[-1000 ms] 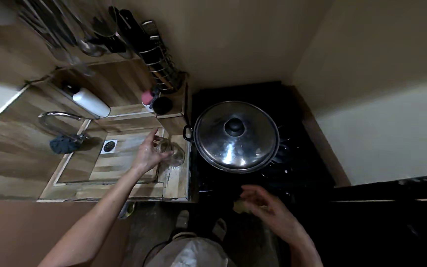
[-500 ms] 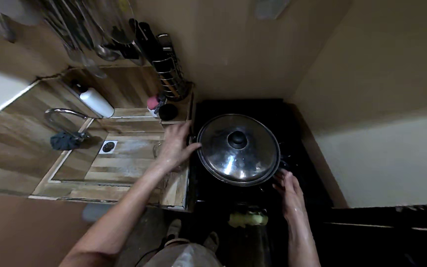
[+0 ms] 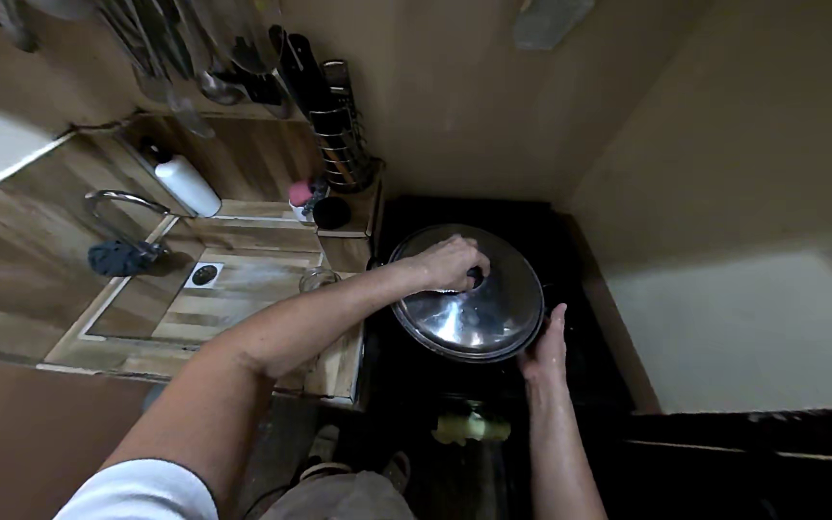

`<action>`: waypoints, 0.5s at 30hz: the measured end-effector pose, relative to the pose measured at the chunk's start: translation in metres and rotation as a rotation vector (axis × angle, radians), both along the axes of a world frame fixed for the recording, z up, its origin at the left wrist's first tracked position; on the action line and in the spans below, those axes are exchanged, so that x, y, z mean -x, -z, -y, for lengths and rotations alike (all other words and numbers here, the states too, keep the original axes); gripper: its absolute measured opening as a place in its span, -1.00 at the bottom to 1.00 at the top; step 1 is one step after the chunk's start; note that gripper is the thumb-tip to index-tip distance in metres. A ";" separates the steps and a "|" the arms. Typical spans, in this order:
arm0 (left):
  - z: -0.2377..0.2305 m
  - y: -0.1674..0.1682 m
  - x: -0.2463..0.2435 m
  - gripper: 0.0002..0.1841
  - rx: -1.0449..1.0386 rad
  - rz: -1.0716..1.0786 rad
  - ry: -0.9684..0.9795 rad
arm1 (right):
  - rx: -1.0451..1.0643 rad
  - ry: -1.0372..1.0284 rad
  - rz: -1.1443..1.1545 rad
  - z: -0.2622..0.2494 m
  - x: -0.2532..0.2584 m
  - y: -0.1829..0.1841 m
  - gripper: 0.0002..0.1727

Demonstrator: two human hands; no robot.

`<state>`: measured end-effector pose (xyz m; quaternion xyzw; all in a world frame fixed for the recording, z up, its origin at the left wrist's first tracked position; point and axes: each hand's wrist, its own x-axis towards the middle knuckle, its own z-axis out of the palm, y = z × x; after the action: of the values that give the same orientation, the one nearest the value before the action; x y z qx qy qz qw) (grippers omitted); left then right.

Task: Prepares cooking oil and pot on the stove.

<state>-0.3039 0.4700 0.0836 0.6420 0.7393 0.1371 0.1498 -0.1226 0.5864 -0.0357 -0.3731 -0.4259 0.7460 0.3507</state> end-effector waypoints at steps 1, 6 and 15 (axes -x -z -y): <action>0.003 -0.007 0.001 -0.71 -0.023 -0.009 -0.005 | -0.007 -0.012 -0.011 0.000 0.001 -0.001 -0.21; 0.046 -0.073 0.016 -0.73 -0.439 -0.114 -0.028 | -0.035 -0.084 -0.036 -0.003 0.006 0.000 -0.47; 0.357 -0.094 0.094 -0.58 -0.504 -0.481 -0.572 | 0.134 -0.118 0.134 -0.013 0.007 -0.019 -0.58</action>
<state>-0.3984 0.1127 0.1780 0.4419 0.8444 0.1957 -0.2311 -0.1296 0.5998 -0.0168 -0.4192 -0.4187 0.7654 0.2513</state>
